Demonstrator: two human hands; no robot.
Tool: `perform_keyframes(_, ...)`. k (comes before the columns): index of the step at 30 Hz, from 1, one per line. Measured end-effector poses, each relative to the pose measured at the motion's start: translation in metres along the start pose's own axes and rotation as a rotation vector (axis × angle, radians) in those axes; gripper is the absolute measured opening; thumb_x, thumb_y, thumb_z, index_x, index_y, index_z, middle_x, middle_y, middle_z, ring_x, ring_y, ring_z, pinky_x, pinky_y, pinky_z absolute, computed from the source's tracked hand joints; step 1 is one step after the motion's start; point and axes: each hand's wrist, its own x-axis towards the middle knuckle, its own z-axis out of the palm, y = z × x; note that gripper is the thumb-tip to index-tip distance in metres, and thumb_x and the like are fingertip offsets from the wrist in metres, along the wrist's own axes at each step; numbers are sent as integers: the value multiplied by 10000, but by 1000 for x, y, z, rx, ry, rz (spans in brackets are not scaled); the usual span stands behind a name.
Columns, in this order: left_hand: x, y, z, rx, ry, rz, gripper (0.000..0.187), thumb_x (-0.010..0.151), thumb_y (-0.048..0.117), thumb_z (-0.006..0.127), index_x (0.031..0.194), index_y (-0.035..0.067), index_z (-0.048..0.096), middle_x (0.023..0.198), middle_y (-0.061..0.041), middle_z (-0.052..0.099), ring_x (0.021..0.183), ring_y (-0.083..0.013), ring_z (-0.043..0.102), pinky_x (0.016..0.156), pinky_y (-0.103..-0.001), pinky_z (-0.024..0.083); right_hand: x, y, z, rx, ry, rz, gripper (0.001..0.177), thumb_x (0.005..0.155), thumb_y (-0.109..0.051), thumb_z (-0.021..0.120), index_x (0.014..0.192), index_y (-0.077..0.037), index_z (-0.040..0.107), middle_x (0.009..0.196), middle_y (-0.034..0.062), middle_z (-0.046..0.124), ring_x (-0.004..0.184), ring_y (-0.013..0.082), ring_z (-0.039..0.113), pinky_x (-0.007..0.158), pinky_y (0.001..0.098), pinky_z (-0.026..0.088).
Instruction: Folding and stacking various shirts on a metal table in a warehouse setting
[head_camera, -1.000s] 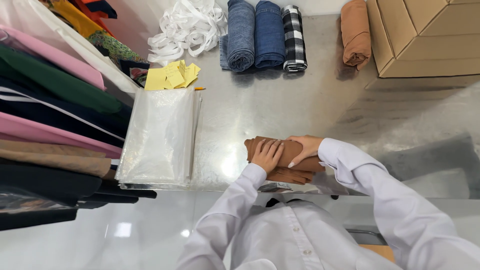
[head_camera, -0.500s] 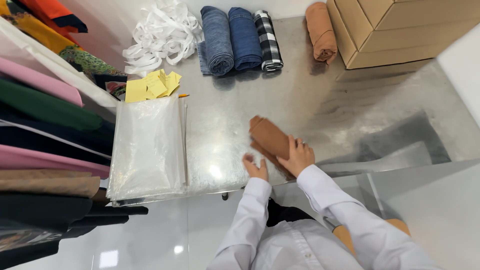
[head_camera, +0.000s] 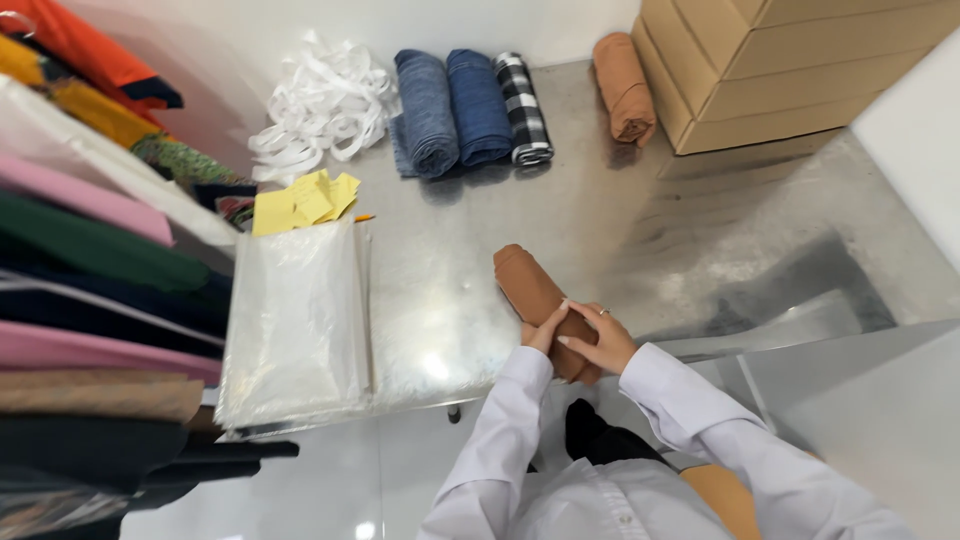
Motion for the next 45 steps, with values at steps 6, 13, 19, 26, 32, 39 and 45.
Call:
perform_keyframes(6, 64, 10, 30, 48, 16, -11, 1220, 547, 685, 956, 1497, 121, 438, 1466, -148, 540, 1362, -287, 522, 1123, -454, 453, 22, 7, -75, 660, 43, 110, 428, 863, -231, 789, 1274, -136, 714, 1317, 82, 701, 1250, 194, 609, 988, 382, 546)
perform_keyframes(13, 50, 109, 102, -97, -33, 33, 1202, 605, 586, 899, 1543, 47, 376, 1514, -231, 477, 1415, -364, 456, 1121, -519, 452, 73, 37, -166, 853, 108, -17, 407, 929, -155, 678, 1319, -38, 659, 1247, 149, 715, 1179, 203, 634, 940, 364, 559)
perform_keyframes(19, 102, 120, 146, -123, -87, 74, 1180, 619, 544, 932, 1536, 44, 382, 1487, -221, 493, 1387, -347, 483, 1080, -502, 491, 107, 78, -203, 942, 126, -28, 353, 955, -104, 638, 1299, -24, 642, 1256, 140, 711, 1211, 210, 641, 926, 358, 570)
perform_keyframes(26, 132, 119, 177, -109, -68, 52, 1166, 611, 559, 923, 1515, 26, 415, 1456, -248, 516, 1368, -361, 503, 1063, -505, 500, 121, 102, -232, 908, 95, -14, 326, 954, -114, 643, 1269, -34, 661, 1223, 126, 726, 1196, 215, 660, 904, 355, 582)
perform_keyframes(32, 143, 120, 184, -98, -44, 56, 1165, 609, 574, 922, 1508, 20, 428, 1451, -257, 519, 1364, -375, 508, 1059, -508, 503, 140, 122, -242, 929, 135, 36, 314, 960, -115, 640, 1266, -44, 646, 1238, 149, 703, 1180, 249, 668, 897, 390, 588)
perform_keyframes(39, 139, 144, 162, -79, 52, 92, 1156, 596, 604, 908, 1488, 11, 474, 1430, -267, 538, 1364, -387, 508, 1069, -498, 496, 186, 135, -251, 957, 204, 152, 246, 979, -174, 660, 1215, -109, 631, 1191, 128, 706, 1113, 244, 699, 886, 373, 578)
perform_keyframes(45, 184, 170, 152, 48, 85, 139, 1109, 571, 642, 919, 1448, 79, 541, 1414, -218, 572, 1337, -356, 538, 1074, -484, 507, 211, 122, -229, 954, 138, 179, 268, 958, -206, 701, 1201, -107, 647, 1125, 128, 729, 1083, 239, 714, 858, 364, 572)
